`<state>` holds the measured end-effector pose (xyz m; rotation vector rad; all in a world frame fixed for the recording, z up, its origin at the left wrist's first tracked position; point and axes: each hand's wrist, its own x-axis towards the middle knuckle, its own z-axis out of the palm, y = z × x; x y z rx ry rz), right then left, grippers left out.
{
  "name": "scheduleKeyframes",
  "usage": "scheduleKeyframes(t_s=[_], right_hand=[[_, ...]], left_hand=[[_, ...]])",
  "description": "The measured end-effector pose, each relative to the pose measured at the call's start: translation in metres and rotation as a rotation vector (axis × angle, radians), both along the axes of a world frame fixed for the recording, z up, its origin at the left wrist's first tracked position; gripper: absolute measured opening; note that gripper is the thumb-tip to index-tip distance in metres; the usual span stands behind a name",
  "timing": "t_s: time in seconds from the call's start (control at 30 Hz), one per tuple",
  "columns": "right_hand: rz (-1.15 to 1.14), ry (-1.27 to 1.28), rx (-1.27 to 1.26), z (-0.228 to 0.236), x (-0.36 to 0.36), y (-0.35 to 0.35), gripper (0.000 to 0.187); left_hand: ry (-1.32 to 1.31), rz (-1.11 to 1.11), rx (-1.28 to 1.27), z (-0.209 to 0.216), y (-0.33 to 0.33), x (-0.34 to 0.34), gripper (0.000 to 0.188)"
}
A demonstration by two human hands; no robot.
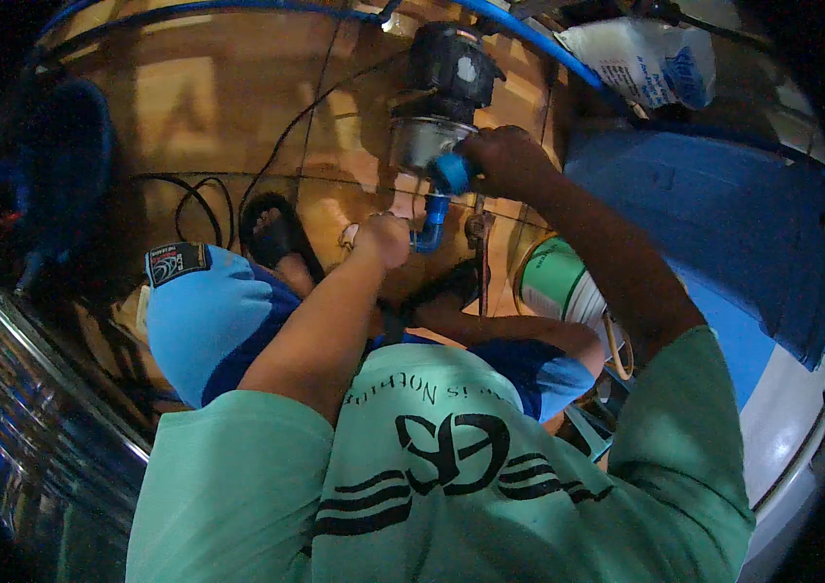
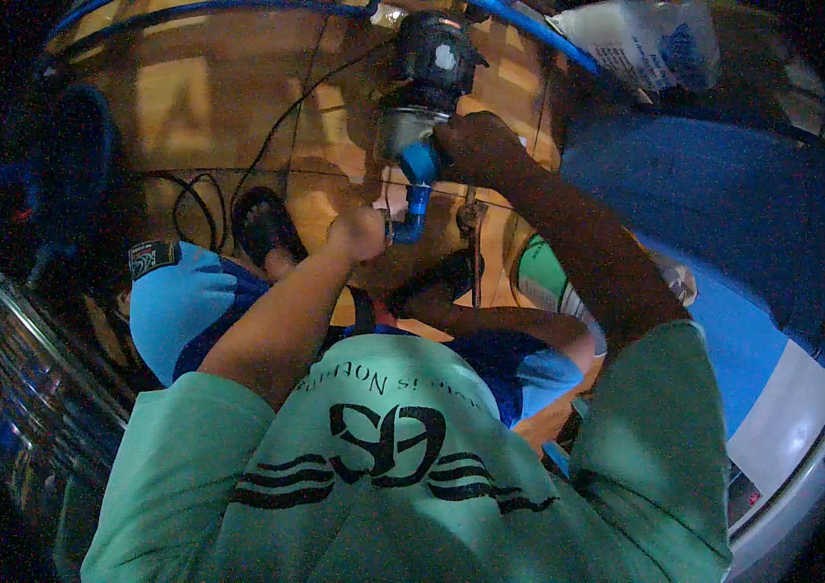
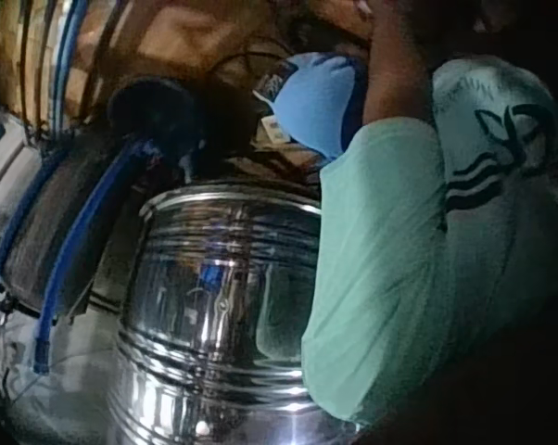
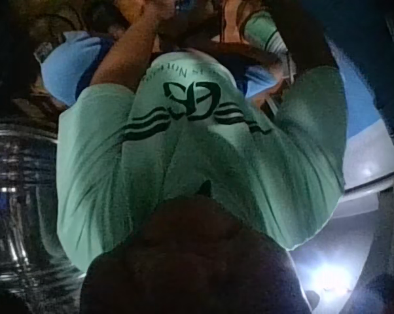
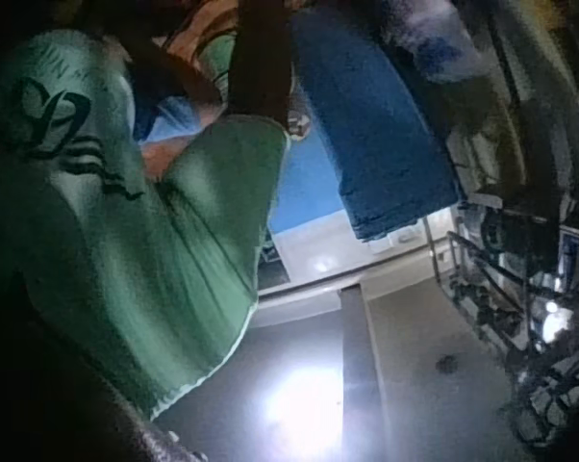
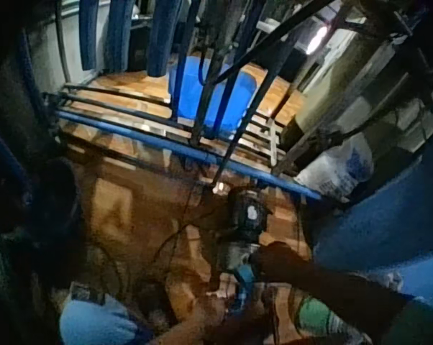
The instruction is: The person sits on the floor and assembles a water pump by attaching a blue elbow pipe to the pump outlet. They use a wrench to tighten the connection and then attach a blue hose to the elbow.
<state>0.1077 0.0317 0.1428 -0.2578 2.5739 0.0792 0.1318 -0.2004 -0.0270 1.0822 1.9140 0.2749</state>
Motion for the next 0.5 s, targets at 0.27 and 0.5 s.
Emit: scheduleKeyframes(t_s=[0.27,0.5], right_hand=[[-1.263,-0.388,-0.194,0.021,-0.041,-0.004,0.094],[0.518,0.238,0.097,0.04,-0.034,0.03,0.085]], left_hand=[[-0.215,0.181,0.039,0.027,0.006,-0.018,0.058],[-0.397,0.649,0.123,-0.003,0.037,-0.032,0.089]])
